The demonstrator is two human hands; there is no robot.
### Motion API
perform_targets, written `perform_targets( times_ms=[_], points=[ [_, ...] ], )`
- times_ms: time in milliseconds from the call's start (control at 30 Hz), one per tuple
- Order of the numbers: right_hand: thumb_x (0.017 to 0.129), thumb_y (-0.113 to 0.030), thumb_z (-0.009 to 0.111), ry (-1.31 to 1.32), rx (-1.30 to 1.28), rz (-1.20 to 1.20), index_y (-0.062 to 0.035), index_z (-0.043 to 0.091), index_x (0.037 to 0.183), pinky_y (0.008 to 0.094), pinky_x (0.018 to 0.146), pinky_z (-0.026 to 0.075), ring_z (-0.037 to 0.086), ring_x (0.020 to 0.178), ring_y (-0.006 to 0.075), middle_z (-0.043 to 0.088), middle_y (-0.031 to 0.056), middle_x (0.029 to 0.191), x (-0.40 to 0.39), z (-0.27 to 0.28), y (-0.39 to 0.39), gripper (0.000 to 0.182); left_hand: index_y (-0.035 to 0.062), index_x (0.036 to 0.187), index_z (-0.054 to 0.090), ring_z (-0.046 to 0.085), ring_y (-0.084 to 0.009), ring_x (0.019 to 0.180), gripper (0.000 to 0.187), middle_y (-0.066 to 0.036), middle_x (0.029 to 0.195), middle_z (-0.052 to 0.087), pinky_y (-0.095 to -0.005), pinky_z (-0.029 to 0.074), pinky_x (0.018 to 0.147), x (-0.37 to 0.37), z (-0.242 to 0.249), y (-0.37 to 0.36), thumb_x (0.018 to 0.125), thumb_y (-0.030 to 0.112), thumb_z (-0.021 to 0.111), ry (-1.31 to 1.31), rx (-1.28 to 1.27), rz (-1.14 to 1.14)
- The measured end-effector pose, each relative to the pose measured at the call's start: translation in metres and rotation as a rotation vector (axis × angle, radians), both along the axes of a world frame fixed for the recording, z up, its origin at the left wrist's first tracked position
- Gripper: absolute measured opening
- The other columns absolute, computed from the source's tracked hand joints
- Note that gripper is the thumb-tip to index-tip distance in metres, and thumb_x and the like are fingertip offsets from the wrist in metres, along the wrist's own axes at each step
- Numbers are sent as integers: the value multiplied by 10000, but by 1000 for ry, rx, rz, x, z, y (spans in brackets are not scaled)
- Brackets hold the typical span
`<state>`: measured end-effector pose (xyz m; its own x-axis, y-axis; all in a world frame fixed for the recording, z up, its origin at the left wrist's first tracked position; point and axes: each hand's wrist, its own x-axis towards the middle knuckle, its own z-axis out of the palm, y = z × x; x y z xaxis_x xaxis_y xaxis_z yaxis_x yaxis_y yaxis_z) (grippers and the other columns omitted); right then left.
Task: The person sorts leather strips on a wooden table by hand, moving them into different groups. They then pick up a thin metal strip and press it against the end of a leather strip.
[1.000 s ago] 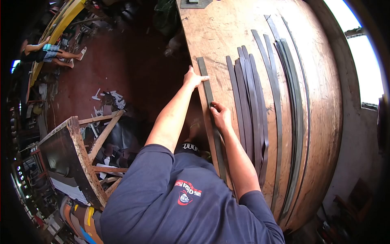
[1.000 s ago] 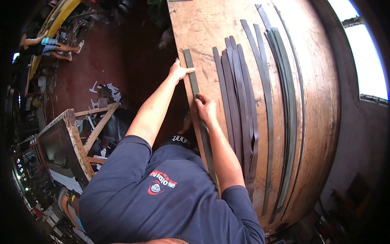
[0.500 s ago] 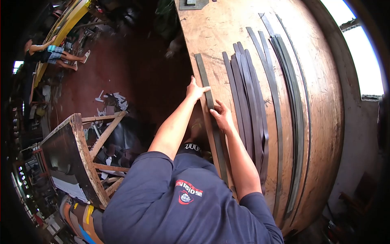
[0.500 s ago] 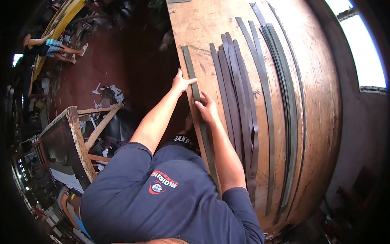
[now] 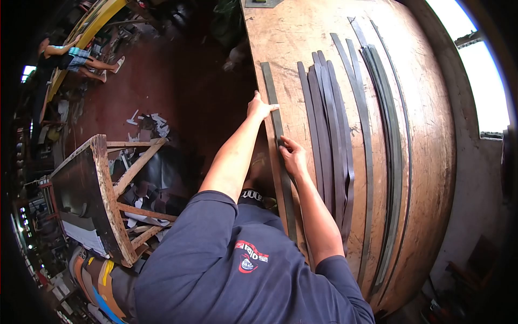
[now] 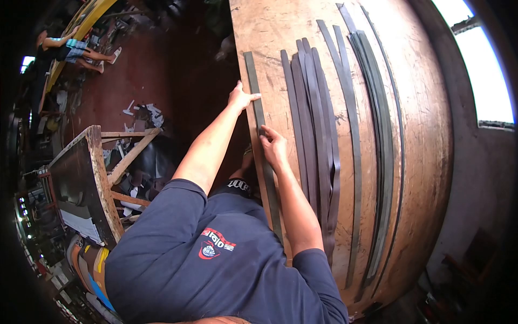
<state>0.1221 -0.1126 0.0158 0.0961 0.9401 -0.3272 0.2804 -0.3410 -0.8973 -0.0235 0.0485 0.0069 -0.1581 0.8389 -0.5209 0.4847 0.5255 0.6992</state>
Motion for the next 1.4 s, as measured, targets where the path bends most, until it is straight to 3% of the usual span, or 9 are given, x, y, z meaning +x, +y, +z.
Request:
perform_targets(
  times_ms=[200,567,1067,1133,1167,1233,1300,1367,1400],
  points=[
    [856,-51,665,133,-21,-52,-54,653,1202,252,722,484,565,755,97,663,35,867,-2,-13,-2,346,-18,1488,195,506,-313,1262,1203,-267,1380,473,-349,421,1041,-1,-10,3,590,331,915,58,9,-26],
    [877,-81,633,177,-6,-77,3,630,1201,288,845,510,664,932,166,704,144,1046,-3,-16,-5,335,-31,1483,196,521,-310,1247,1198,-260,1364,493,-342,427,1036,-2,-13,3,594,334,911,70,16,-39],
    [850,-106,655,37,-67,-51,-8,646,1179,318,844,523,682,930,218,705,181,1021,-4,-13,-1,343,-30,1484,189,518,-338,1244,1205,-270,1352,499,-356,429,1035,-4,-14,0,601,377,899,63,56,-80],
    [846,-108,658,32,-74,-55,-8,646,1179,324,846,525,684,935,226,702,187,1025,-4,-12,-1,348,-2,1492,188,477,-378,1272,1187,-306,1379,445,-358,416,1045,-3,-13,-2,617,392,886,61,69,-91],
    [841,-110,660,28,-80,-52,-8,645,1178,330,849,527,685,941,234,700,194,1030,-4,-11,0,352,-7,1487,205,334,-356,1381,1066,-285,1468,336,-449,311,1119,0,-16,-14,720,434,800,153,327,-113],
    [841,-106,657,0,-75,-51,-6,644,1178,330,851,527,684,947,233,699,196,1034,-5,-10,-2,353,6,1482,234,205,-320,1444,878,-248,1523,251,-585,205,1127,2,-6,-43,850,450,651,389,479,-246],
    [840,-102,654,-25,-81,-62,-3,642,1179,329,853,527,684,953,232,697,198,1038,-5,-12,2,353,37,1469,292,201,-297,1450,730,-182,1543,254,-666,175,1093,-11,-22,-74,914,441,541,396,856,-604],
    [863,-96,651,37,-67,-76,5,628,1202,292,849,513,661,932,166,701,150,1050,-9,-8,-1,355,64,1454,338,213,-286,1449,678,-115,1555,261,-630,178,1113,-28,-8,-93,917,428,533,354,901,-1186],
    [841,-131,650,57,-23,-100,-4,641,1178,326,856,525,686,948,250,697,199,1031,-9,-2,-3,360,73,1438,376,222,-270,1448,694,-69,1555,277,-618,170,1124,-31,1,-93,885,449,563,328,808,-1290]
  ],
)
